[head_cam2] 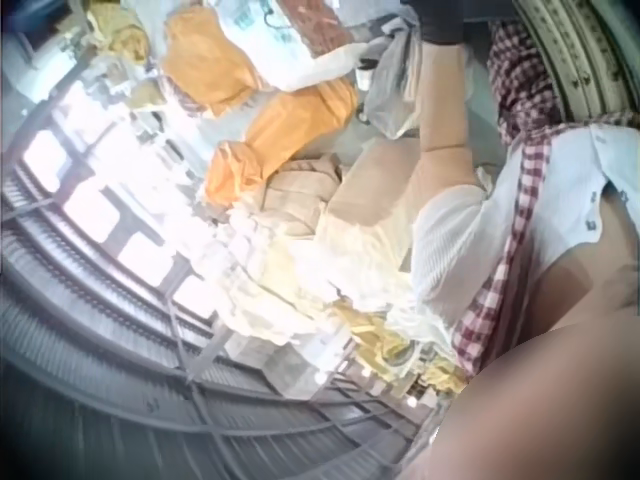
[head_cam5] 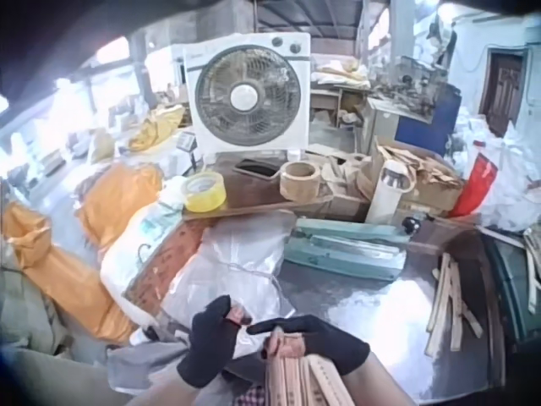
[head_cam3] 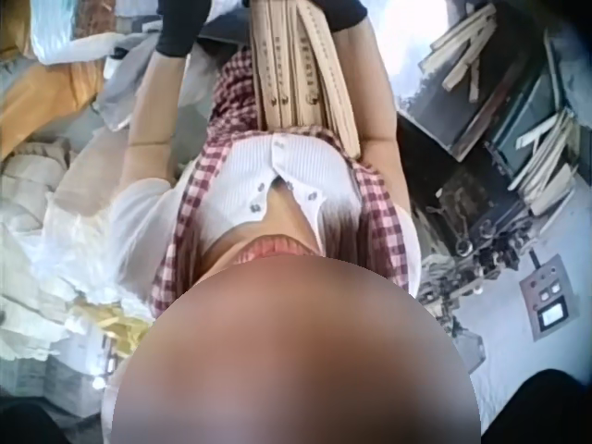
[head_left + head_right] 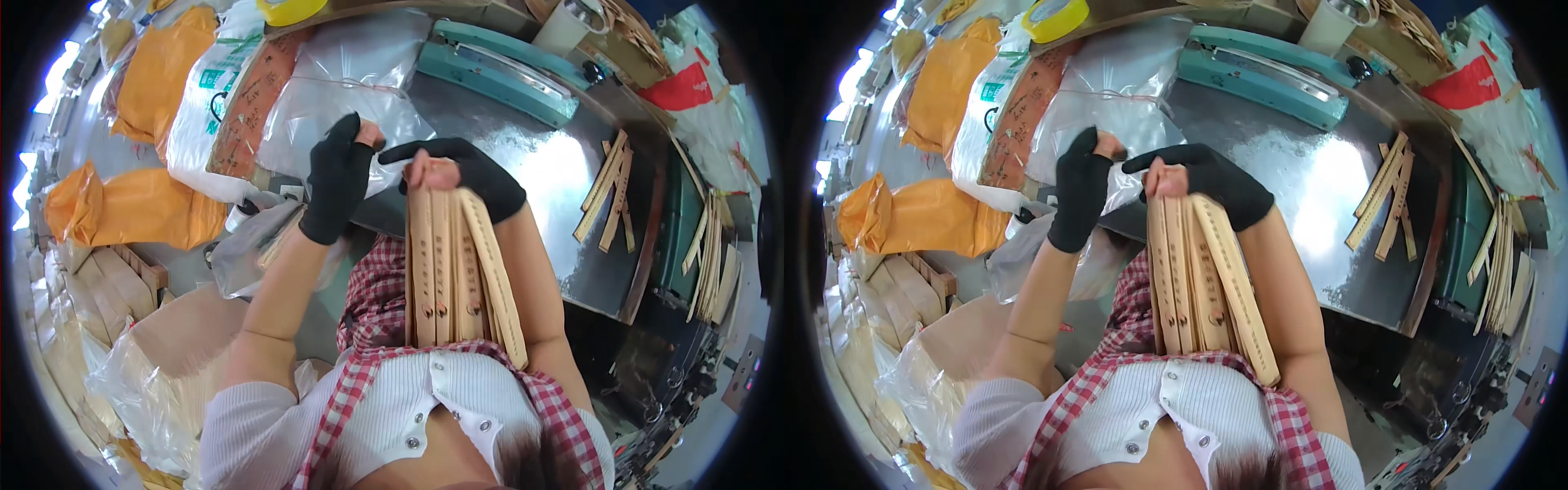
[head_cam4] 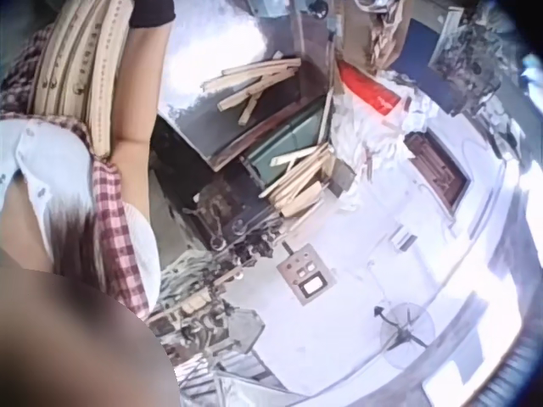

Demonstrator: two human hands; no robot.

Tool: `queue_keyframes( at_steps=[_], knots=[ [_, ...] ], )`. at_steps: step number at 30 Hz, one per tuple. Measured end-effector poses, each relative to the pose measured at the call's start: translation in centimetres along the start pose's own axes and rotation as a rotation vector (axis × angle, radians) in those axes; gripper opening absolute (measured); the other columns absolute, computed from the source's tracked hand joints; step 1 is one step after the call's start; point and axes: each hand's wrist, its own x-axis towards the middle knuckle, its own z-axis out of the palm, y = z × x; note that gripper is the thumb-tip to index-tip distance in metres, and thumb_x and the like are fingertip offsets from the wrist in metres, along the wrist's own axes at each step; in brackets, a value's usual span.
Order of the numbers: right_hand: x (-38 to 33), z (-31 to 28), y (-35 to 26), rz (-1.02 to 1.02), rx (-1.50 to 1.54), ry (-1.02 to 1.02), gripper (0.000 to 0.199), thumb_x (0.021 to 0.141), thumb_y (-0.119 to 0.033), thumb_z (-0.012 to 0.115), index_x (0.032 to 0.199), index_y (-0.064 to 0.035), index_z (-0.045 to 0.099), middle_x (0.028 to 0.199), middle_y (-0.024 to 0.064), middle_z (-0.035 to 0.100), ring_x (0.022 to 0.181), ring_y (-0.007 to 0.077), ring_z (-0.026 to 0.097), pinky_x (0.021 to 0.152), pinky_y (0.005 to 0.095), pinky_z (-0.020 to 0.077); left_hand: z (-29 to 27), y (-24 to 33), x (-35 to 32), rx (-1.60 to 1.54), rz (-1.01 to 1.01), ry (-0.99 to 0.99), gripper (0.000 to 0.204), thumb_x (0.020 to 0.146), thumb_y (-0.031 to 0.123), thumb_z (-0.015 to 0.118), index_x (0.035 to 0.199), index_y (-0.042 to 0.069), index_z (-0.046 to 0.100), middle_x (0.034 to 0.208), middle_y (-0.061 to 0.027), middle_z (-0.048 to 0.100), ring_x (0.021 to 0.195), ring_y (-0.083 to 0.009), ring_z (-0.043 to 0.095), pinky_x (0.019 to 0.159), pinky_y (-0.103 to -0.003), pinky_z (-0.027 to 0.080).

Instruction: Gathering bundles of wooden sticks and placing them into clear plastic bags at a packaging station.

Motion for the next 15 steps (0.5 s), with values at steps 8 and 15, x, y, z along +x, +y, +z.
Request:
queue_keyframes(
  at_steps=[8, 15],
  knots=[
    [-0.9, -1.1, 2.3, 0.064, 0.273, 0.194, 0.076, 0.084, -0.007, 0.063, 0.147, -0.0066, 0.021, 0.119, 0.0207, 0.058, 0.111, 0.0217, 0.056, 0.097, 0.0342, 0.0433, 3.6, 4.6, -2.2, 0.536, 0.796, -0.297, 0.009, 0.08, 0.017, 0.06, 0.088, 0.015, 0.063, 0.075, -0.0053, 0.062, 0.056, -0.0232, 0.059, 0.05, -0.036, 0.047],
    [-10.1, 3.0, 4.4, -0.276, 1.303, 0.079, 0.041, 0.097, -0.022, 0.045, 0.131, 0.002, 0.044, 0.121, 0.015, 0.057, 0.103, 0.0273, 0.061, 0.091, 0.0386, 0.0522, 5.3, 8.0, -6.5, 0.332, 0.889, -0.689, 0.011, 0.072, 0.025, 0.069, 0.078, 0.015, 0.066, 0.063, -0.004, 0.057, 0.051, -0.0215, 0.057, 0.043, -0.038, 0.041]
  ],
)
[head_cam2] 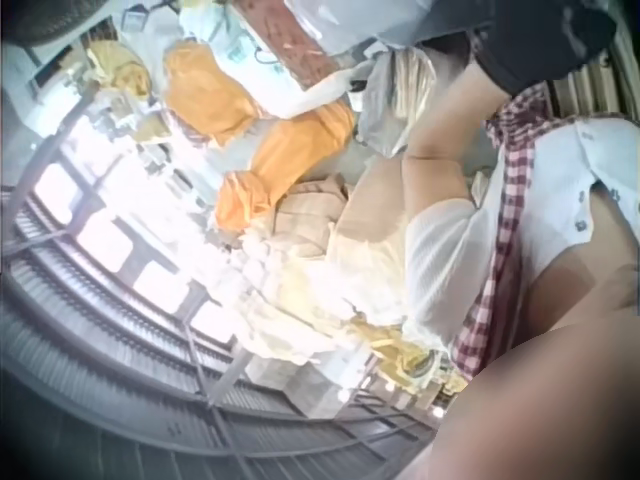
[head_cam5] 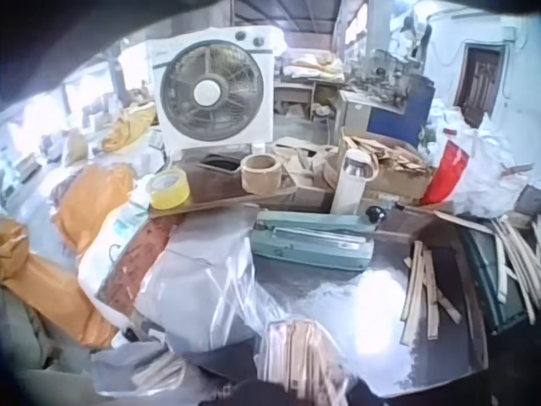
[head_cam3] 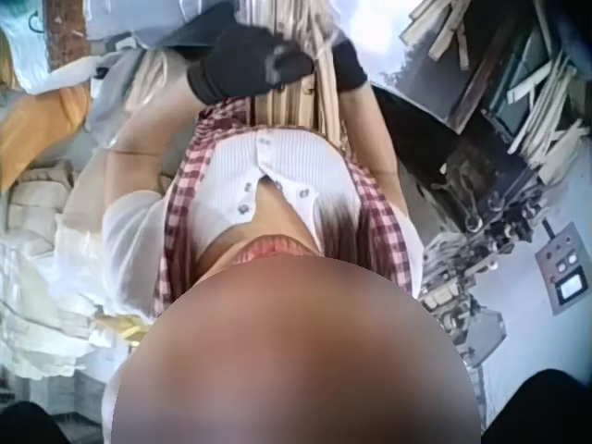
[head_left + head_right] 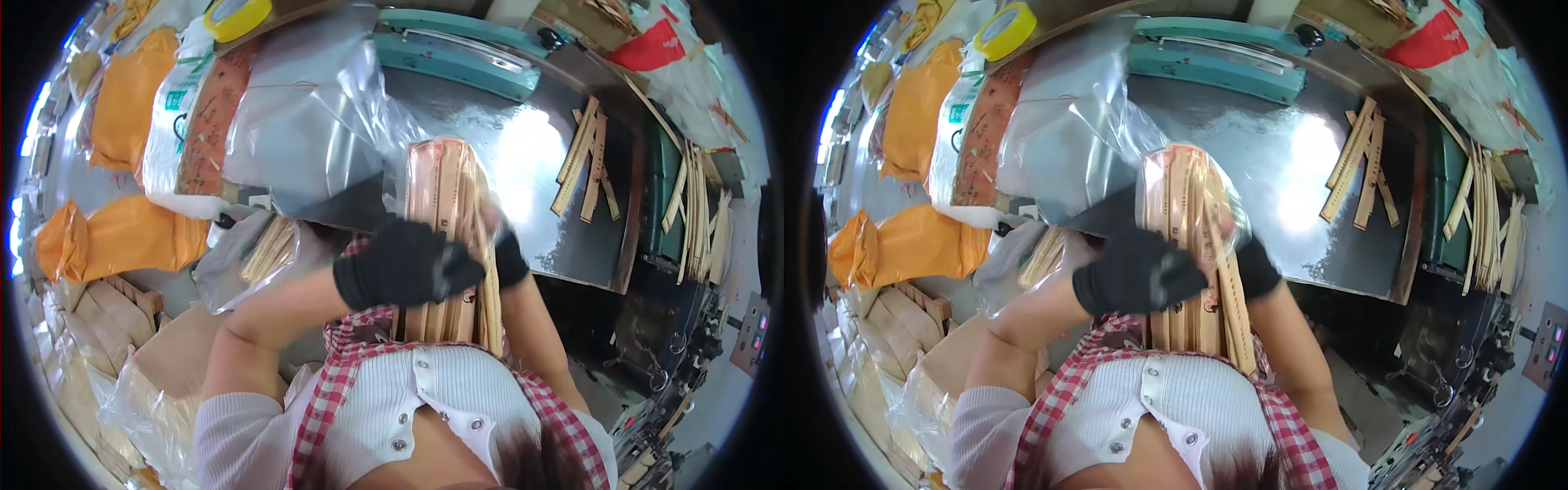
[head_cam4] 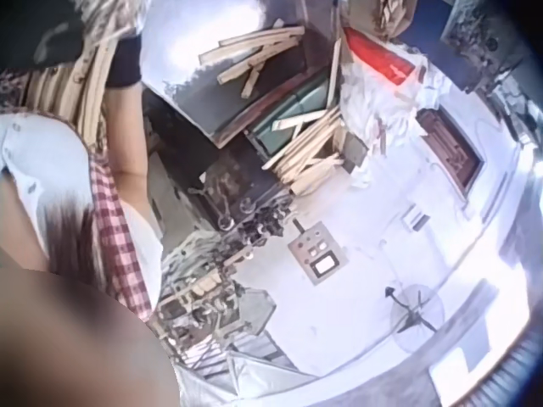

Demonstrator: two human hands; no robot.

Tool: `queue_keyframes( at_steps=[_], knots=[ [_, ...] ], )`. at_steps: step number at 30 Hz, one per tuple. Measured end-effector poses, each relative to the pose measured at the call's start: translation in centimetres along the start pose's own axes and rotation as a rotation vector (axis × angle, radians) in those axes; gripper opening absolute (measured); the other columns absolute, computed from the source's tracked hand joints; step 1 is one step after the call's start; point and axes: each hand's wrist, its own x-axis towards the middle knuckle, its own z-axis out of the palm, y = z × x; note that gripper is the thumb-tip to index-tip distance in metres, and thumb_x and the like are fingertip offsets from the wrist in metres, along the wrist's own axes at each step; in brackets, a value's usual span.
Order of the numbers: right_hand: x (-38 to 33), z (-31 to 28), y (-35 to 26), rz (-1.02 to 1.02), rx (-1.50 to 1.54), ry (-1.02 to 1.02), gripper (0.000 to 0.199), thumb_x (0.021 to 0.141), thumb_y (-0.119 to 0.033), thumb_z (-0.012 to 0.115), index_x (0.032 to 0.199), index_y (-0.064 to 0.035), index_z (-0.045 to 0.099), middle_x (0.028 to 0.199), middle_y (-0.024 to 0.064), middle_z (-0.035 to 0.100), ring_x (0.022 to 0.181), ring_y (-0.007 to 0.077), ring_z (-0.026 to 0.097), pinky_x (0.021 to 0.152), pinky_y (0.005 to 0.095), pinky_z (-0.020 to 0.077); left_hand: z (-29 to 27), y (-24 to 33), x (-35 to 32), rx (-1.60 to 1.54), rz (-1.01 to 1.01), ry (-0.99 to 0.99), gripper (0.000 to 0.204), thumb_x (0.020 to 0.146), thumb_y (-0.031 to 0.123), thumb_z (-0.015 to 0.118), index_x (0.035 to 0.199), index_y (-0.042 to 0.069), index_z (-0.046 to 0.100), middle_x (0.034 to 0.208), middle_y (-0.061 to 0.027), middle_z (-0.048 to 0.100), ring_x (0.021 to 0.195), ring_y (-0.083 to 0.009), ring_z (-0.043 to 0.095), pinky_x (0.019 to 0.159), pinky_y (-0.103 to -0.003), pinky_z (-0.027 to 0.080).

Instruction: Gathering bundles of wooden sticks and placing them into clear plastic bags at a packaging station.

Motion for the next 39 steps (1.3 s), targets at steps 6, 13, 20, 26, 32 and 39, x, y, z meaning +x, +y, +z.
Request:
queue_keyframes(
  at_steps=[6, 13, 20, 26, 32, 39],
  knots=[
    [-14.9, 5.2, 8.2, -0.087, -0.608, 1.152, 0.059, 0.083, -0.014, 0.066, 0.134, -0.0018, 0.038, 0.114, 0.0068, 0.054, 0.101, 0.0167, 0.053, 0.089, 0.029, 0.0453, 6.4, 2.4, -9.6, -0.434, -0.411, -0.005, 0.02, 0.079, 0.019, 0.067, 0.096, 0.009, 0.063, 0.069, -0.0086, 0.059, 0.062, -0.0282, 0.061, 0.055, -0.038, 0.049],
    [-9.5, -0.6, 6.7, -0.557, -2.017, 1.016, 0.037, 0.087, -0.021, 0.062, 0.112, 0.0011, 0.046, 0.112, 0.0146, 0.053, 0.103, 0.0231, 0.053, 0.089, 0.0321, 0.0413, 12.5, -0.1, -12.8, -0.395, -0.781, 0.12, 0.056, 0.08, 0.011, 0.065, 0.125, 0.0, 0.035, 0.091, -0.0157, 0.061, 0.074, -0.0282, 0.062, 0.065, -0.037, 0.049],
    [-4.1, -2.6, 0.2, -0.977, -1.992, 1.174, 0.044, 0.083, -0.016, 0.064, 0.118, 0.0026, 0.046, 0.108, 0.0201, 0.053, 0.091, 0.0283, 0.056, 0.081, 0.0361, 0.0454, 11.9, -5.3, -7.9, -0.183, -0.872, 0.04, 0.028, 0.084, 0.01, 0.056, 0.11, 0.004, 0.046, 0.082, -0.0211, 0.06, 0.077, -0.0409, 0.061, 0.062, -0.046, 0.047],
    [-3.0, -3.3, -2.5, -0.588, -2.373, 1.065, 0.016, 0.086, -0.017, 0.053, 0.087, -0.001, 0.052, 0.076, 0.0215, 0.061, 0.073, 0.04, 0.061, 0.062, 0.0425, 0.0465, 11.0, -5.4, -5.1, 0.041, -0.771, 0.088, 0.026, 0.081, 0.014, 0.056, 0.106, 0.008, 0.049, 0.085, -0.0207, 0.06, 0.073, -0.0404, 0.06, 0.061, -0.048, 0.048],
    [-20.3, -3.5, 8.6, -0.028, -2.677, 0.746, 0.02, 0.074, -0.025, 0.064, 0.082, -0.0077, 0.058, 0.075, 0.0153, 0.06, 0.066, 0.0325, 0.062, 0.058, 0.0441, 0.0474, 7.6, 5.2, -15.7, -0.013, -0.558, -0.226, 0.017, 0.084, 0.03, 0.058, 0.094, 0.019, 0.064, 0.07, -0.0056, 0.062, 0.051, -0.0244, 0.059, 0.045, -0.038, 0.046],
    [-11.4, 12.7, 3.0, -0.357, -2.832, 0.679, 0.019, 0.07, -0.021, 0.065, 0.071, -0.0066, 0.053, 0.068, 0.0144, 0.056, 0.062, 0.0344, 0.059, 0.055, 0.0416, 0.0443, -5.3, 1.5, -2.2, 0.088, -0.392, -0.021, 0.044, 0.071, 0.021, 0.068, 0.114, 0.013, 0.06, 0.085, -0.012, 0.066, 0.07, -0.0286, 0.065, 0.059, -0.036, 0.05]
  ],
)
